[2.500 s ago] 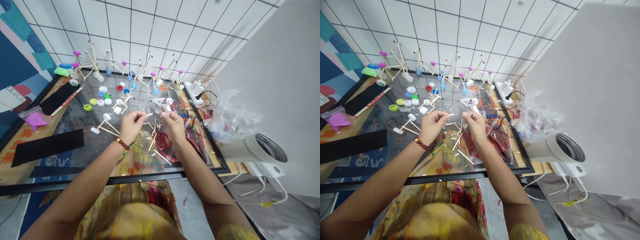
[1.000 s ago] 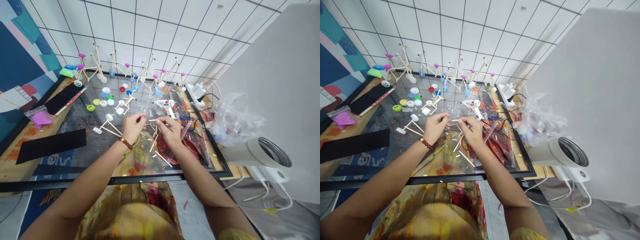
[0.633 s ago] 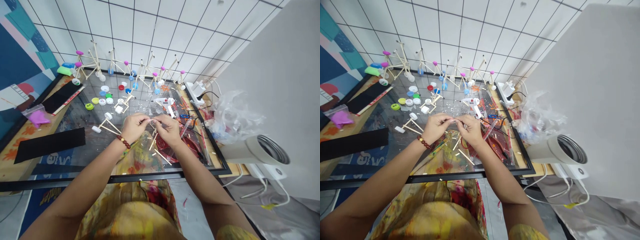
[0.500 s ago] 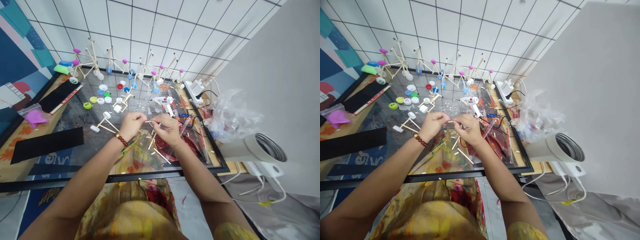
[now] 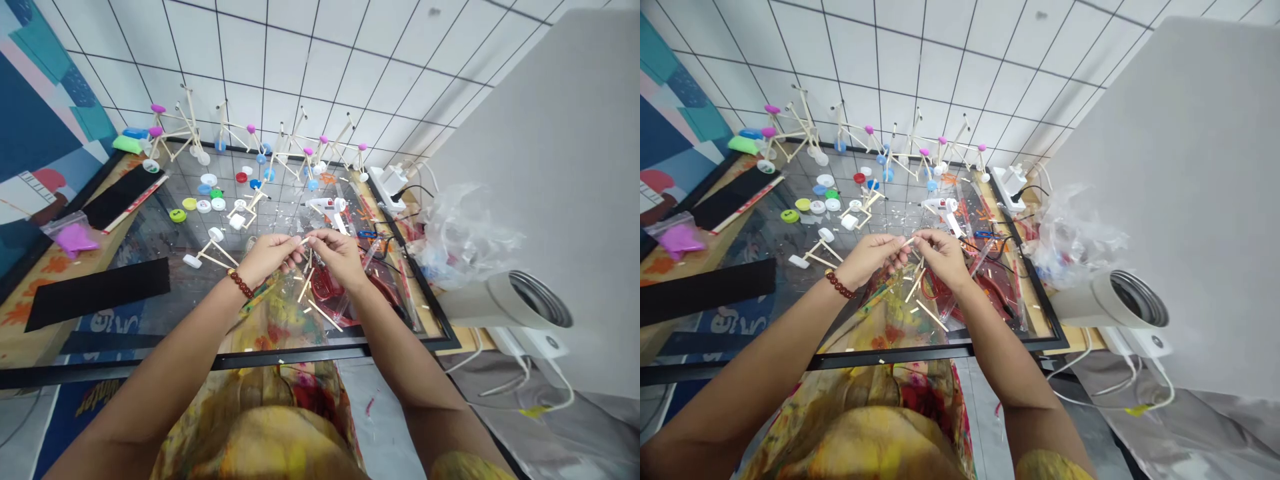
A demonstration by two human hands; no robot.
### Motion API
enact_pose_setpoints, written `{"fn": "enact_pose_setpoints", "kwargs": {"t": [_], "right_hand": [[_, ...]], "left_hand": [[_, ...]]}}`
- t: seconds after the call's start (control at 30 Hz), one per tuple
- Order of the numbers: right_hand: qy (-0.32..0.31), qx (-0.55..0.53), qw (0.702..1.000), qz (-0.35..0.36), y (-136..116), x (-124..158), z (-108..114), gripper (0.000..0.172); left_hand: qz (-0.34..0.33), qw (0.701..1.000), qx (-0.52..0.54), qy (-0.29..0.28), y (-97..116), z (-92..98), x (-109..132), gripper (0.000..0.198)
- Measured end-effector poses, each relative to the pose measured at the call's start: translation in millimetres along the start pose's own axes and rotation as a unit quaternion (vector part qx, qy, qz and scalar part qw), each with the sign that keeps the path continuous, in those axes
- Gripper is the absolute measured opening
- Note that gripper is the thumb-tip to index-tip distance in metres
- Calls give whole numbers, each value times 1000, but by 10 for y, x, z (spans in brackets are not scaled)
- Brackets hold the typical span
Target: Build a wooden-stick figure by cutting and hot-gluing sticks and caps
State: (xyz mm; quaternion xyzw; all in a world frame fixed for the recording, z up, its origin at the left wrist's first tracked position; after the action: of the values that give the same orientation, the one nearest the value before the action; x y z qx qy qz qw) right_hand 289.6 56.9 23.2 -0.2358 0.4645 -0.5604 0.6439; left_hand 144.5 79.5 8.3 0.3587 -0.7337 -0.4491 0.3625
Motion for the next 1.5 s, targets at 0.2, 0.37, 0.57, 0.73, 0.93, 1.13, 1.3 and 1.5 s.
{"fn": "enact_pose_setpoints", "kwargs": {"t": [0.2,0.37,0.57,0.73,0.93,1.13,1.3,1.5], "right_hand": [[26,134,984,114,-187,39,3,15],[50,191,969,147,-278,72,18,11],[58,214,970,102,-264,80,21,15],[85,168,982,28,-92,19,123,18],[47,52,997,12,18,-37,83,18],[4,38,999,34,9,-18,-36,18],[15,24,1000,-6,70,-24,-10,20],[33,52,998,-17,12,-4,8,20]], "left_hand": [[7,998,-39,44,-68,23,-4,28],[-62,986,-146,50,-20,56,-25,31],[-142,955,-253,64,67,36,14,32],[-97,986,-96,91,70,76,18,23],[82,985,149,40,-114,71,-4,20],[106,982,156,2,-180,45,-25,21],[54,983,173,44,-132,91,-40,20],[-50,991,90,90,-32,114,-28,12]]}}
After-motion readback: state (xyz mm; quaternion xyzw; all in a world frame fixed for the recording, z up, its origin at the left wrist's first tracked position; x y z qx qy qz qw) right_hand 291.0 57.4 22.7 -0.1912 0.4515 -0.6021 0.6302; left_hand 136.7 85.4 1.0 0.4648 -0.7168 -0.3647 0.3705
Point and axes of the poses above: each hand's wrist, its own x-axis away from the middle knuckle, its own z-axis out of the back of the hand, y = z × x, the point moved 7 cm from there along -x, towards the middle knuckle, and after that the axes turned 14 degrees about x, right-handed, at the moved point
